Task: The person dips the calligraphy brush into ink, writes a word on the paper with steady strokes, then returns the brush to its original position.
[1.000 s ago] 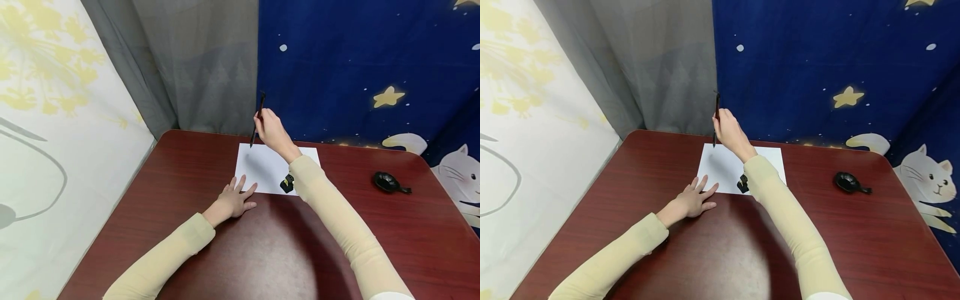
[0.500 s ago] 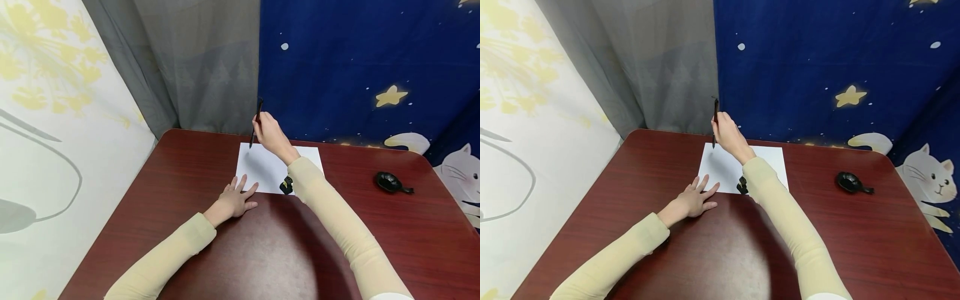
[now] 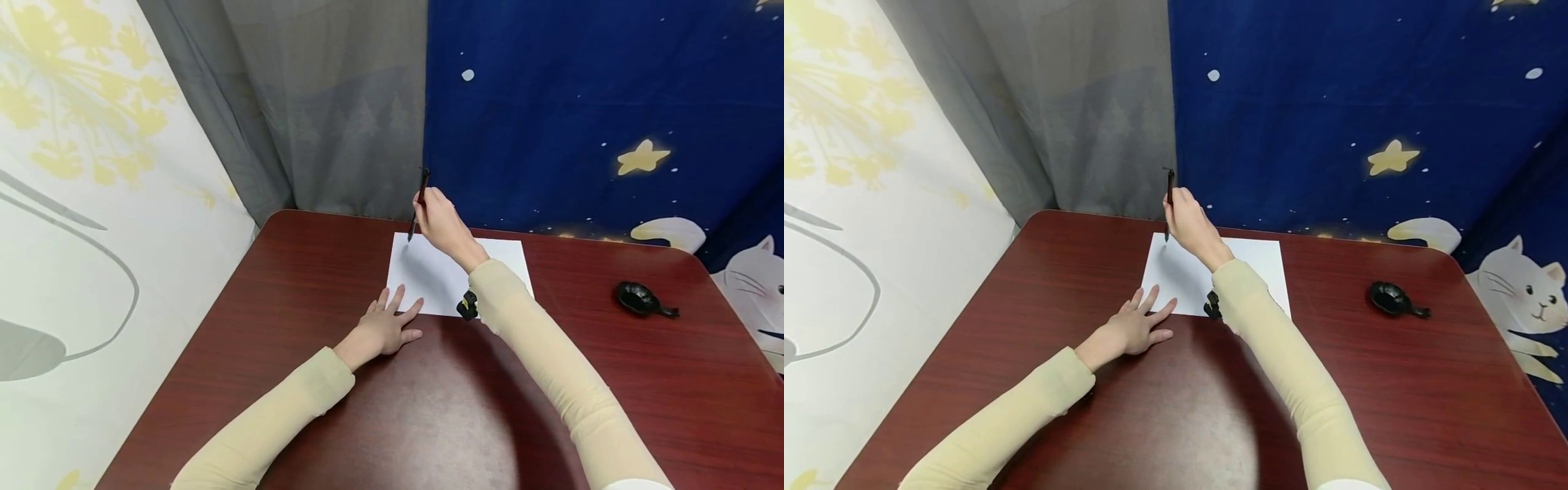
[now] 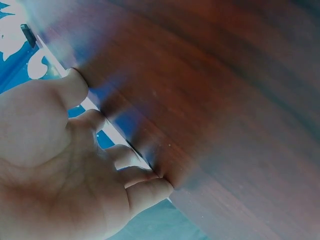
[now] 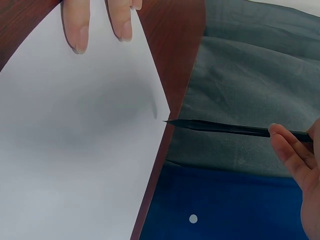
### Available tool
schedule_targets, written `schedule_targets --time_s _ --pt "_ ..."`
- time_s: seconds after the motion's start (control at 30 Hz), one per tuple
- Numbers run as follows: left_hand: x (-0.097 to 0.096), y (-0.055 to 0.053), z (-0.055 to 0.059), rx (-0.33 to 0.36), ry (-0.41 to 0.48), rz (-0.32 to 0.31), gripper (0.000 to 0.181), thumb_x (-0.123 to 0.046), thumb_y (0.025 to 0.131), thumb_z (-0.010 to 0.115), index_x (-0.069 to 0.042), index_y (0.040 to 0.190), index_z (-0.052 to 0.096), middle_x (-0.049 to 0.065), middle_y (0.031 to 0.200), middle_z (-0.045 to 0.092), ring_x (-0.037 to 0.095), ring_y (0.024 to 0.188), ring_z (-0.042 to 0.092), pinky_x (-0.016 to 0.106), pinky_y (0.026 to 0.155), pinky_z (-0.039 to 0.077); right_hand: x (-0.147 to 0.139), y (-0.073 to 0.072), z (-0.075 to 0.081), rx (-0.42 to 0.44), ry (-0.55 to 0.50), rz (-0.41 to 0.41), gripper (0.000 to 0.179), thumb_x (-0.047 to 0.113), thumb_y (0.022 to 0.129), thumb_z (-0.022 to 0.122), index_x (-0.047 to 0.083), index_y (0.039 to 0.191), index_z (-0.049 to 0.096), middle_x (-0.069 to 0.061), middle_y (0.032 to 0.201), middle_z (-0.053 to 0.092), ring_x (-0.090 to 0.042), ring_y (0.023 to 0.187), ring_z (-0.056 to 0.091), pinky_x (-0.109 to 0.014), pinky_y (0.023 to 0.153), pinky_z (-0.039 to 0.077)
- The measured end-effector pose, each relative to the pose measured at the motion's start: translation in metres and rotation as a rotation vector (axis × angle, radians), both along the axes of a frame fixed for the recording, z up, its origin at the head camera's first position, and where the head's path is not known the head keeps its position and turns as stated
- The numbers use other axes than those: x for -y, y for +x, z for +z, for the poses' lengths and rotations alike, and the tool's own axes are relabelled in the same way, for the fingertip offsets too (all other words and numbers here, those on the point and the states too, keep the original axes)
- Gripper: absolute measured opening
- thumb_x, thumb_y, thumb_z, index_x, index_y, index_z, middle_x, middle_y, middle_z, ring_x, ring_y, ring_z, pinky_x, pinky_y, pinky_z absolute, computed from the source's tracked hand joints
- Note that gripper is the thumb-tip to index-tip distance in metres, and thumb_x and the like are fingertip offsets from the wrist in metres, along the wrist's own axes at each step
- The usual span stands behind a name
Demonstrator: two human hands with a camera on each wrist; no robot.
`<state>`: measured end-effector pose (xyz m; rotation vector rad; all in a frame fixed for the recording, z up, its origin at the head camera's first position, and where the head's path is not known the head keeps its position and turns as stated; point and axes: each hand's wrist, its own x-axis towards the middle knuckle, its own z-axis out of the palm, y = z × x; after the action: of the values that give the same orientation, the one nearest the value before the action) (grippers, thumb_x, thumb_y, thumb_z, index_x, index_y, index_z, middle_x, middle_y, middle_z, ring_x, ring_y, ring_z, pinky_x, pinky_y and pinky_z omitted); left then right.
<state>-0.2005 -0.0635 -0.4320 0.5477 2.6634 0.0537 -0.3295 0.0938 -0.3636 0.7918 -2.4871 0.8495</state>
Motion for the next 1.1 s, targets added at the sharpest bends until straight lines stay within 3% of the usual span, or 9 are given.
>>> schedule_targets --time_s 1.1 --pt "0.0011 0.0005 0.0012 0.004 0.003 -0.006 0.064 -0.056 0.106 0.036 -0.036 0.163 0.015 0.006 0.170 -0.002 0.033 0.155 0.000 0.045 0.123 0.016 0.0038 0.0014 -0.0035 0.050 0.030 -0.013 0.020 0.007 0.108 0.044 -0.007 0.110 0.058 -0.020 0.103 0.059 -0.029 0.095 0.058 -0.039 0.084 0.053"
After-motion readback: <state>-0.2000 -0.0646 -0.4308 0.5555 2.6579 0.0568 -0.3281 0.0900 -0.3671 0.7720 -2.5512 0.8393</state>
